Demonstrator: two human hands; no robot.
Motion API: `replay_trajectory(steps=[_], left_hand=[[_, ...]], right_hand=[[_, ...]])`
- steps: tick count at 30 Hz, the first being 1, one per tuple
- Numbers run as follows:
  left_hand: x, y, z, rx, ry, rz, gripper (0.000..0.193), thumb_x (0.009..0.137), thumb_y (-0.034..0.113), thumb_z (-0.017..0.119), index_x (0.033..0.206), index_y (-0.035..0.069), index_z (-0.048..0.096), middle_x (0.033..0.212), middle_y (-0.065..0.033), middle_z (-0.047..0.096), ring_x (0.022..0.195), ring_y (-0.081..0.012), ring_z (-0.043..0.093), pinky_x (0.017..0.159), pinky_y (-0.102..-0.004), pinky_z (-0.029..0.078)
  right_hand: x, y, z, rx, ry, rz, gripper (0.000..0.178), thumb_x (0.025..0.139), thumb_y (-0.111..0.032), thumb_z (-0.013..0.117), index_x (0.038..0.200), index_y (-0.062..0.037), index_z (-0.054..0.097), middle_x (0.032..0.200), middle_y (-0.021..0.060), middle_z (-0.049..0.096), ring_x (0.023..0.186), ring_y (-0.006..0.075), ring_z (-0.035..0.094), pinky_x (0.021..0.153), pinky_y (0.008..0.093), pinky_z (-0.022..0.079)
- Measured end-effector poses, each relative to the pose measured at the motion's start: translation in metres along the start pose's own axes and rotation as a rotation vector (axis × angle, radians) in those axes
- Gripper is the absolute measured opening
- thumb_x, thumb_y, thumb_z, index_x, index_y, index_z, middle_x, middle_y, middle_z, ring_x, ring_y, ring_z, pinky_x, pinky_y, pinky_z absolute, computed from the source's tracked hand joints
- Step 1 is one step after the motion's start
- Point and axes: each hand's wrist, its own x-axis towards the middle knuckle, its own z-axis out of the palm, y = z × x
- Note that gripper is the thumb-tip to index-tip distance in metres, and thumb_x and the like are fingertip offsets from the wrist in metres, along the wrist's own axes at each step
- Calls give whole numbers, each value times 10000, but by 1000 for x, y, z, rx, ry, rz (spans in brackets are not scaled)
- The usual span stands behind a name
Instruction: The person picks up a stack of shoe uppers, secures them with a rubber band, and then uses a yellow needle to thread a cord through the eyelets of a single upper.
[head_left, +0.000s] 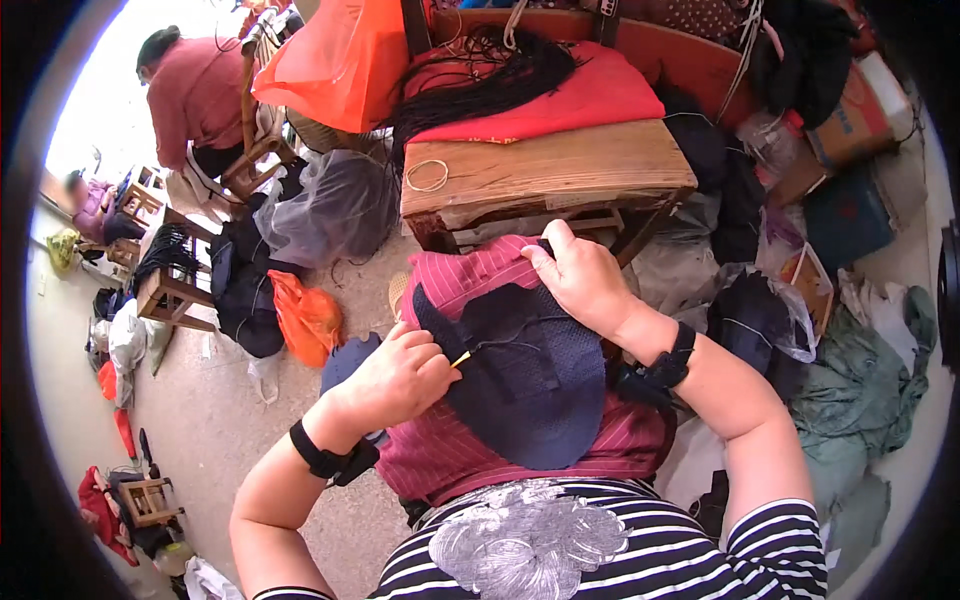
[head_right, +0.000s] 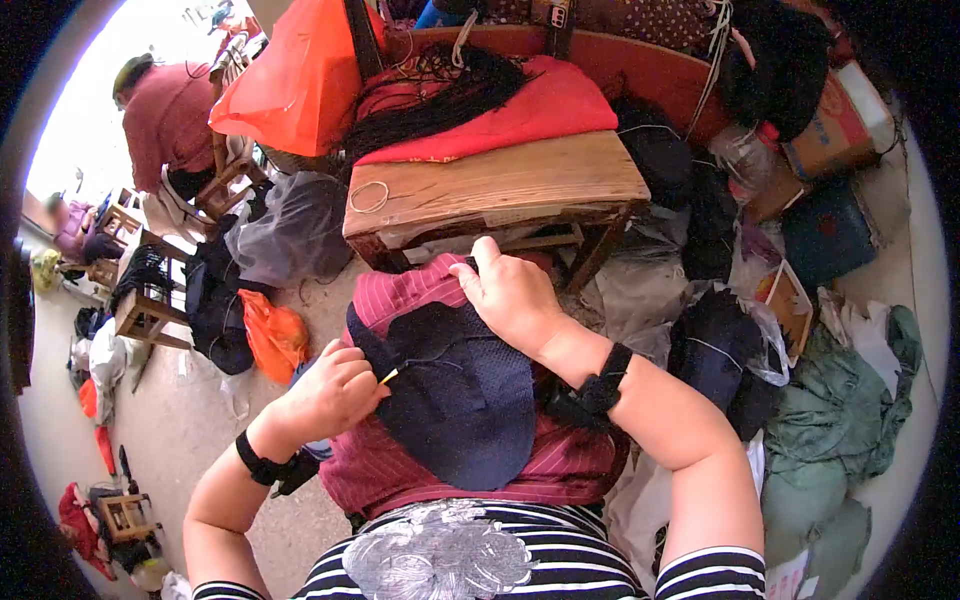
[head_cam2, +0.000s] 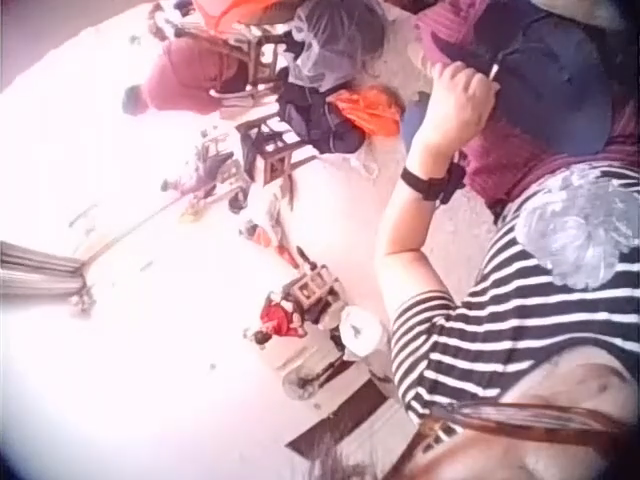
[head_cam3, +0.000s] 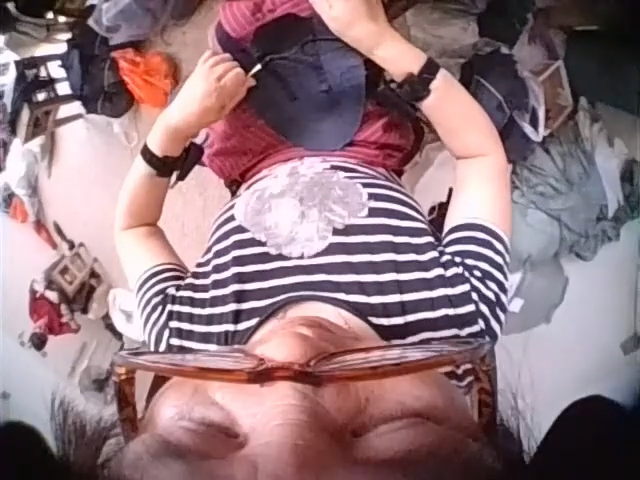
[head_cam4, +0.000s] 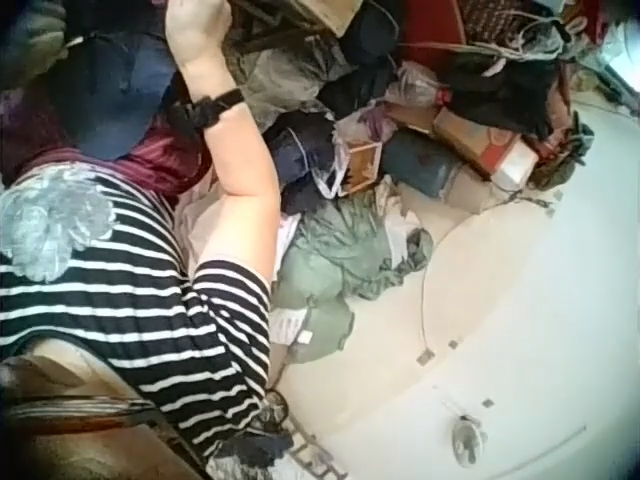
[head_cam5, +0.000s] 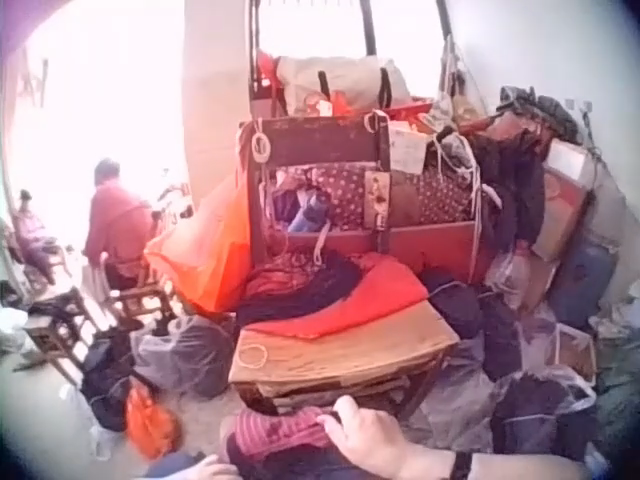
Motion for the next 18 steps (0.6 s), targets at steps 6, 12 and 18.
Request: replay_trajectory(steps=[6, 12, 18], left_hand=[[-6, 9, -8, 75, -65, 7, 309, 817, 153, 716, 686, 102, 441, 672, -46, 453, 696, -239, 501, 683, -368, 391], [-2, 14, -8, 70, -54, -25, 328, 815, 137, 720, 686, 87, 423, 661, -65, 430, 671, -273, 474, 656, -389, 382], [38, 34, 4, 166, -110, -454, 247, 907, 263, 643, 808, 62, 537, 696, -100, 611, 707, -307, 637, 700, -429, 471]], right_hand=[[-4, 0, 7, -13, 5, -8, 314, 971, -308, 581, 908, -32, 443, 636, 217, 590, 637, 432, 609, 536, 510, 447], [-1, 2, 3, -40, -21, -82, 335, 980, -330, 541, 936, -7, 464, 644, 225, 626, 612, 417, 641, 524, 501, 510], [8, -3, -7, -68, -112, -129, 342, 980, -309, 559, 912, 5, 441, 620, 228, 601, 612, 426, 624, 532, 502, 486]])
